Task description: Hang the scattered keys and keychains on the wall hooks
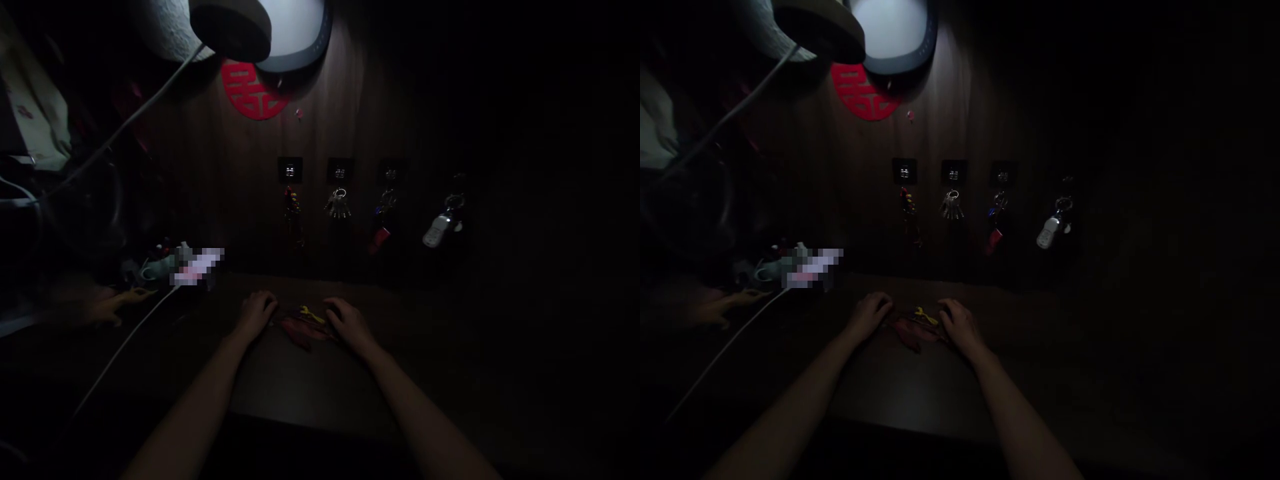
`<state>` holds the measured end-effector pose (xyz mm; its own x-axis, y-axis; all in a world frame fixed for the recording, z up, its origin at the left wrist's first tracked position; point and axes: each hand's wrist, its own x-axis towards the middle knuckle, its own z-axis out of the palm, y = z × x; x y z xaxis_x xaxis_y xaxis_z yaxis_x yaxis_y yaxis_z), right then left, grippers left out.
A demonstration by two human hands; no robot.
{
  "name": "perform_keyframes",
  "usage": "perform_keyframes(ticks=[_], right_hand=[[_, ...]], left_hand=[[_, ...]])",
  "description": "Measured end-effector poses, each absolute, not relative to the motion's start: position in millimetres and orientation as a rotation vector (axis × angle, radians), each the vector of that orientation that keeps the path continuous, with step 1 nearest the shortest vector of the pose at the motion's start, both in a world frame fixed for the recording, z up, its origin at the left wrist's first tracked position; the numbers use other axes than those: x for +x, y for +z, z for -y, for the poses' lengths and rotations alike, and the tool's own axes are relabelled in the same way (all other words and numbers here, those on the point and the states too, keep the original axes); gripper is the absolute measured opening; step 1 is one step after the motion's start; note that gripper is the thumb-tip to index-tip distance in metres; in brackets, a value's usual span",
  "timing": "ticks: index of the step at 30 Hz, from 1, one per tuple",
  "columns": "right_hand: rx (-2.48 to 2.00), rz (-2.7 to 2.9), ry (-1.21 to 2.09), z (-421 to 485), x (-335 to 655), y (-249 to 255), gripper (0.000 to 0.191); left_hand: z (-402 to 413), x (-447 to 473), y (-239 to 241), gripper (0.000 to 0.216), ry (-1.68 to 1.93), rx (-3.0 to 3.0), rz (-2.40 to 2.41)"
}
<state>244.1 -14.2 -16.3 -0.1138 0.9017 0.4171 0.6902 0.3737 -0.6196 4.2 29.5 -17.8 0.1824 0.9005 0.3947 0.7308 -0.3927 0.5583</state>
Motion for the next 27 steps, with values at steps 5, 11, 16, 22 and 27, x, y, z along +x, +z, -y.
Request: perform_keyframes(ticks=[5,11,16,22,27], right_hand=[[-1.358,1.853,0.336,14.3,243.5,-18.1,0.028],[-1.338,1.816,0.349,16.1,240.2,-13.0,0.026],[-1.313,1.788,0.369,22.3,233.8,-5.4,0.027],[-1.180,1.818,0.502,29.1,228.9,-2.9,0.029],[-1.193,1.742,0.422,26.5,229.9,-3.6,0.020]], left_hand=[[-27.5,22.1,-15.3,0.014,1.215,1.876,-1.279],[-21.1,45.7,-13.0,0.024,1.182,1.327,-0.877],[-9.2,58.3,-5.0,0.025,1.123,1.093,-0.731],[-5.6,62.2,-1.6,0.022,1.114,1.019,-0.684],[-8.1,61.2,-3.7,0.019,1.095,0.962,-0.673]])
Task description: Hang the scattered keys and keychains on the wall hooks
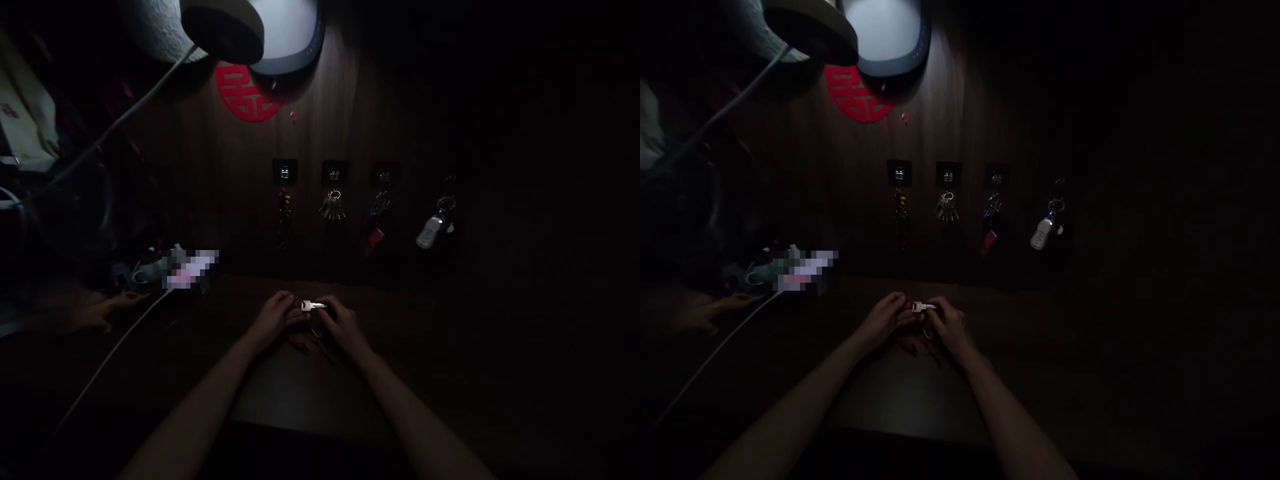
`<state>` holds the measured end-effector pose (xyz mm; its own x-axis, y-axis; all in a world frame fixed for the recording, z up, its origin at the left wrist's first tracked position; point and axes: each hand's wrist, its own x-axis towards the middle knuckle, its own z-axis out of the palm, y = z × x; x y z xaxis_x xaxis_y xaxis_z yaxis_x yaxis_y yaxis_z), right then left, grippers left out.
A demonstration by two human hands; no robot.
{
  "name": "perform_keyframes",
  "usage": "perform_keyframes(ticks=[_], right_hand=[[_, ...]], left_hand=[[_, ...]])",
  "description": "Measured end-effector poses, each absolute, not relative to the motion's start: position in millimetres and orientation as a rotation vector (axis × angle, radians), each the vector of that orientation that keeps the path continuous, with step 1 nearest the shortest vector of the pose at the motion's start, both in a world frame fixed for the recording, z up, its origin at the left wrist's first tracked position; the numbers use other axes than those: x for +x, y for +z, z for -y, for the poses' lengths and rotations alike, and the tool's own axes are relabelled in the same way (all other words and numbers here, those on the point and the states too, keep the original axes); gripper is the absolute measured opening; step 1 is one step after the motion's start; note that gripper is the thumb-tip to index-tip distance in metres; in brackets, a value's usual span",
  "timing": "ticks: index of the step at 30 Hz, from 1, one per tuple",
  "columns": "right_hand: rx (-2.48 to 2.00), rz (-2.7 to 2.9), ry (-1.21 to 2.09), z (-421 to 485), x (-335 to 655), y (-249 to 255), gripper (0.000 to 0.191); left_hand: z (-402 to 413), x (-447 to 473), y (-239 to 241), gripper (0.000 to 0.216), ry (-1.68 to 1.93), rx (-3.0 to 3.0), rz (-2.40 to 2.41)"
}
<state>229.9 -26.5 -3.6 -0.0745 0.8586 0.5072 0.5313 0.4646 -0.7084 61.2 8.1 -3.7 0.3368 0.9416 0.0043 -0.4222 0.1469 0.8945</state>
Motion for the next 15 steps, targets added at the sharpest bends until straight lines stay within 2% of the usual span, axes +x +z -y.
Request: perform_keyframes(ticks=[9,15], right_hand=[[-1.048,1.868,0.261,24.7,236.1,-7.6,0.020],[-1.186,1.658,0.279,24.0,236.2,-6.4,0.021]], left_hand=[[-4.3,59.7,-2.6,0.018,1.060,1.001,-0.648],[-9.4,55.1,-6.4,0.026,1.106,1.067,-0.718]])
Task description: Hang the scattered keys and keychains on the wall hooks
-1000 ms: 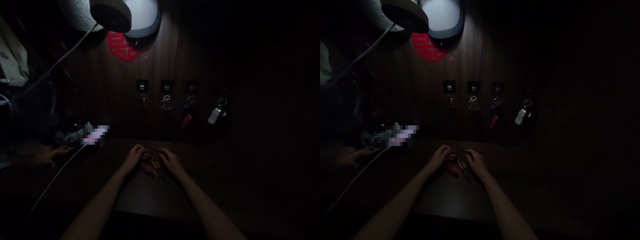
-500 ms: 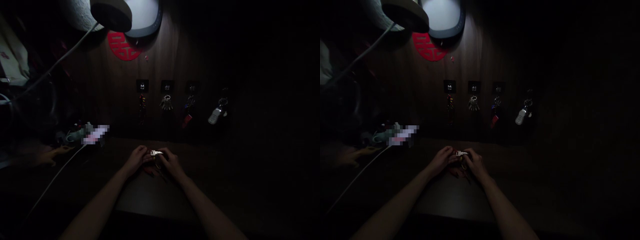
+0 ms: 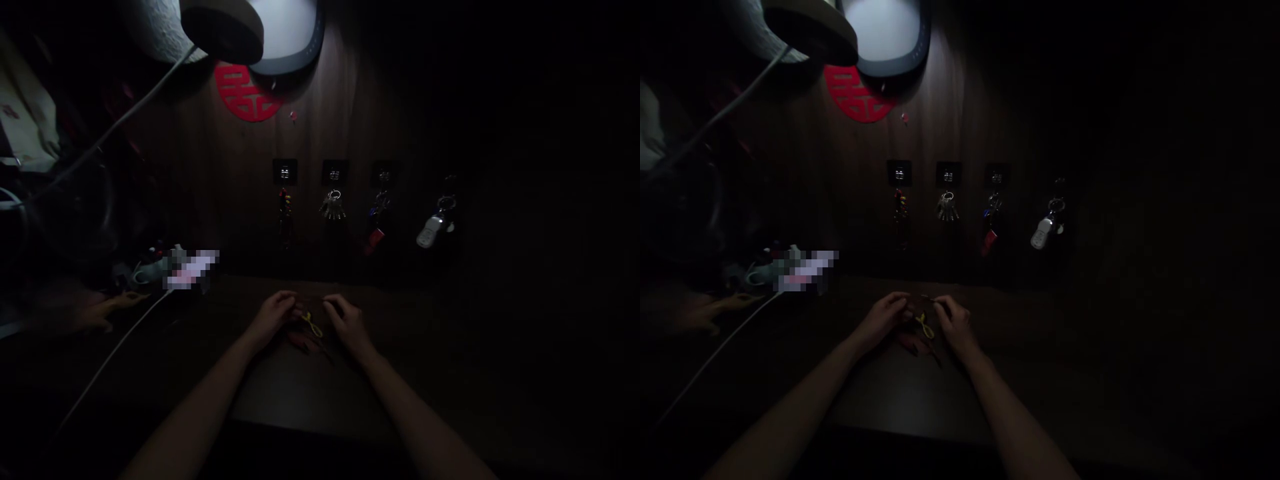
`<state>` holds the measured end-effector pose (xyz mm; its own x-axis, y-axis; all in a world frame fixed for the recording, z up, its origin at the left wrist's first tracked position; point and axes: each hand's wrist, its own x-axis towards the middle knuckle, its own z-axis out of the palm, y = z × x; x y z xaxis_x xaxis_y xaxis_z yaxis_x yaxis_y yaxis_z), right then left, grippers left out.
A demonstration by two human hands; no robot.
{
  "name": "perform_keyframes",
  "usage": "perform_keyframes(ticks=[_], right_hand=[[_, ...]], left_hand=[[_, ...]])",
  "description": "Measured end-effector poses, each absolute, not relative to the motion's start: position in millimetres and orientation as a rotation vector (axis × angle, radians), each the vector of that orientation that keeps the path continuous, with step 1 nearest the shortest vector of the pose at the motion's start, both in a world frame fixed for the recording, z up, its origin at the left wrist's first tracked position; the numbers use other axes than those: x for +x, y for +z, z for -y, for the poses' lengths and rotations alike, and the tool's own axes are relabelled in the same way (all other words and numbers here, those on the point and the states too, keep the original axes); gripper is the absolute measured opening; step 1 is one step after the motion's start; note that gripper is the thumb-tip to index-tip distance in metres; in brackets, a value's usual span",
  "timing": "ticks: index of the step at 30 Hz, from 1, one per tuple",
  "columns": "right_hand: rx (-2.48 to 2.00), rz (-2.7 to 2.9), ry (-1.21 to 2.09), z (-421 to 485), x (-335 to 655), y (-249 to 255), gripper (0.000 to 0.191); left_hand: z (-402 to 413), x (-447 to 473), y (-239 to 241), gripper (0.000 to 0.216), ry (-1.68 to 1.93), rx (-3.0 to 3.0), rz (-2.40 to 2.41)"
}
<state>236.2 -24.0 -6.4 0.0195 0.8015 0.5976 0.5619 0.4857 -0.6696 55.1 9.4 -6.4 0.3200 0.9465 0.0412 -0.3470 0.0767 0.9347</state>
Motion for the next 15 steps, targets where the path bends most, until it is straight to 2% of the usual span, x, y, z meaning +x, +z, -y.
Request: perform_keyframes(ticks=[5,15], right_hand=[[-1.201,1.607,0.270,21.6,236.6,-8.3,0.022],[-1.258,1.582,0.282,22.8,238.1,-4.9,0.025]], left_hand=[[-7.6,51.9,-3.2,0.041,1.089,1.180,-0.784],[-8.1,49.9,-0.7,0.029,1.159,1.274,-0.901]])
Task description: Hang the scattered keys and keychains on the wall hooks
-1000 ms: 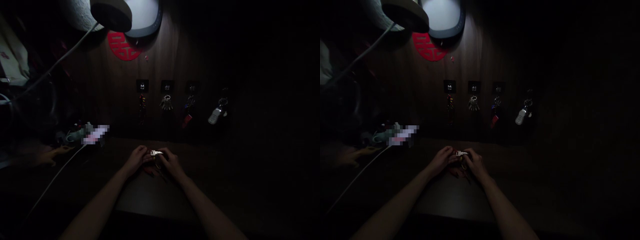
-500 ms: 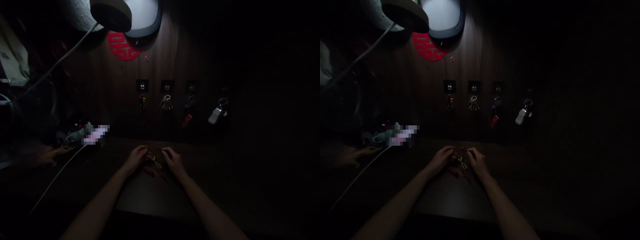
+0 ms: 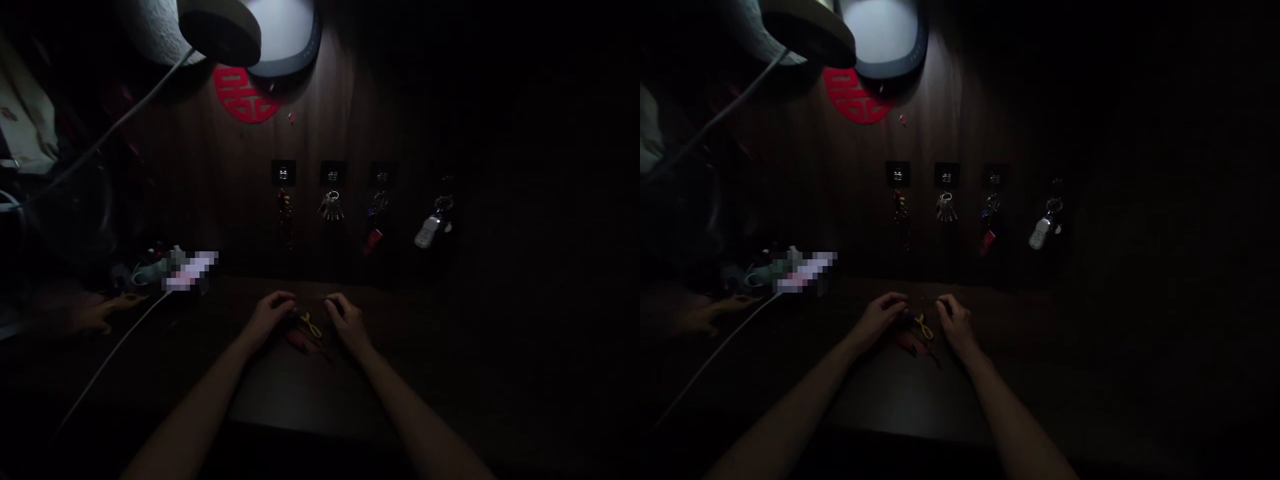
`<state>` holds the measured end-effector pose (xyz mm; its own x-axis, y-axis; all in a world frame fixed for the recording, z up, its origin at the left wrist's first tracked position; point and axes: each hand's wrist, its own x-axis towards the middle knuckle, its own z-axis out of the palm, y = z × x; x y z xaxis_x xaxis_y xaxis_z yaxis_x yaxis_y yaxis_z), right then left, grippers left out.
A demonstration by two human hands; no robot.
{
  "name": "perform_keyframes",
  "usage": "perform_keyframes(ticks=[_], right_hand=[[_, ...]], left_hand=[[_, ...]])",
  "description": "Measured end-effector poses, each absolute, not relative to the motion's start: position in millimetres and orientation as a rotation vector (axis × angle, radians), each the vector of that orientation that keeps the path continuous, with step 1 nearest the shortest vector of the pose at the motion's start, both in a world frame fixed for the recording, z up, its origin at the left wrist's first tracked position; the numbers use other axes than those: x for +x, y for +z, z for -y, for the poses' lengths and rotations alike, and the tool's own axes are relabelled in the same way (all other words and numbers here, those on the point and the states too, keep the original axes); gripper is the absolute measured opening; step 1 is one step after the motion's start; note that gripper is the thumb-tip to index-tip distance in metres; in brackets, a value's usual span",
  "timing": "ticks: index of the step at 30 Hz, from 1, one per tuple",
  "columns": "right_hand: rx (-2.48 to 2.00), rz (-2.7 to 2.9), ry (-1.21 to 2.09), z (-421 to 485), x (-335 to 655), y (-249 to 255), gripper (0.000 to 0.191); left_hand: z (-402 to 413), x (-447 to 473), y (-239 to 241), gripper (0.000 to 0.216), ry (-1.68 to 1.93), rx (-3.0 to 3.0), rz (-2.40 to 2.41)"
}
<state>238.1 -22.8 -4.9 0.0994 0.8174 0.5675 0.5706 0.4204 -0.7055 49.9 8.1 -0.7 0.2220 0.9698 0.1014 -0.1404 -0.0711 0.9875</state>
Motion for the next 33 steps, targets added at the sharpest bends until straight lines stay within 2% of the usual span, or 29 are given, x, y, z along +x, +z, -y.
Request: perform_keyframes(ticks=[8,16,20,26,33], right_hand=[[-1.271,1.643,0.324,19.6,236.9,-8.6,0.028],[-1.214,1.739,0.387,18.4,234.7,-14.8,0.026],[-1.208,1.777,0.408,22.0,234.9,-12.0,0.025],[-1.183,1.789,0.431,27.0,236.1,-6.6,0.025],[-1.193,1.774,0.460,28.4,235.8,-3.9,0.024]], left_hand=[[-12.8,49.2,-2.8,0.023,1.227,1.440,-1.034],[-9.9,53.1,7.4,0.019,1.185,1.188,-0.780],[-6.7,53.3,23.6,0.015,1.092,1.062,-0.626],[-22.1,52.6,58.5,0.004,1.185,0.685,-0.622],[-48.6,43.0,104.7,0.006,1.375,0.774,-0.657]])
